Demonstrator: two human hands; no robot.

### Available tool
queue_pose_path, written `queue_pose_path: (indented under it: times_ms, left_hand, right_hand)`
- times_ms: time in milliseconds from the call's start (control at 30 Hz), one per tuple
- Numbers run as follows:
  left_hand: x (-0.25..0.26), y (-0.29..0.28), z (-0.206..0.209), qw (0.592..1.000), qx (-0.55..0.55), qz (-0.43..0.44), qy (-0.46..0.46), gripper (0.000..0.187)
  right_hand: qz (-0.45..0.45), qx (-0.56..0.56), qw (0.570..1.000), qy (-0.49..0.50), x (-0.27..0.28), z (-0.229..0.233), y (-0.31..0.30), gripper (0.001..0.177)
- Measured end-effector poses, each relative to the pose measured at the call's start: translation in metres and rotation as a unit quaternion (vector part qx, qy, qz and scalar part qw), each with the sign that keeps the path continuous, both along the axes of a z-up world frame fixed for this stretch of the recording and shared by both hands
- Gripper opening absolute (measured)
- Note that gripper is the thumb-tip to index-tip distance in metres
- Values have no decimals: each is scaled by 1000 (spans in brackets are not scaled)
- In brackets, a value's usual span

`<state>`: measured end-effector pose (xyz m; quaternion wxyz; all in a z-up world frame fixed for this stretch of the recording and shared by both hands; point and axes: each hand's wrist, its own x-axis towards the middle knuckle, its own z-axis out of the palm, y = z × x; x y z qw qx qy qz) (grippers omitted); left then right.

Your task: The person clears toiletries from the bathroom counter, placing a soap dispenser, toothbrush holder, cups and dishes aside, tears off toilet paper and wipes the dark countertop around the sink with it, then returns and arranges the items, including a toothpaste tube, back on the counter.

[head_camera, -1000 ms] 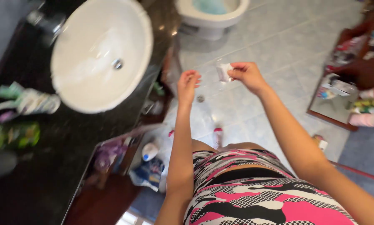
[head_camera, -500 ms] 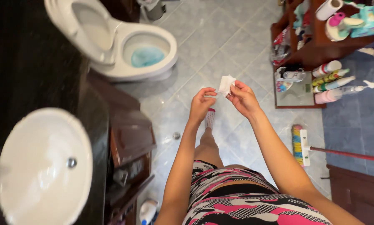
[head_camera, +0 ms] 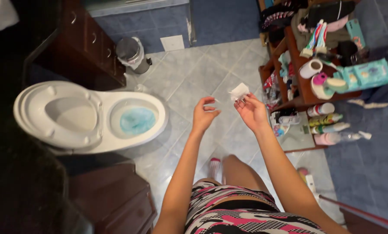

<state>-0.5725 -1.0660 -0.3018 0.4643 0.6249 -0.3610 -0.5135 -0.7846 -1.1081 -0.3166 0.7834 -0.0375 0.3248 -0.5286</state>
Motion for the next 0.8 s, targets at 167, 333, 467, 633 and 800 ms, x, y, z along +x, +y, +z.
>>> queue_pose_path:
  times_ms: [167, 333, 467, 633, 800]
  left_hand:
    - [13, -99, -14, 999, 26, 32, 11, 52]
    - [41, -209, -54, 993, 23, 110, 38, 46]
    - [78, -283, -35, 974, 22, 217, 63, 36]
    - [132, -320, -10, 934, 48, 351, 48, 29]
    - [211, -352, -49, 889, 29, 457, 22, 28]
  right_hand:
    - [21, 17, 1000, -2, 23, -6, -116, 18]
    - [113, 24, 993, 2, 64, -16, -256, 18]
    - [193, 11, 980, 36, 101, -18, -366, 18]
    - [272, 22, 961, 41, 166, -52, -467, 21]
    - [327, 38, 943, 38, 263, -79, -543, 21]
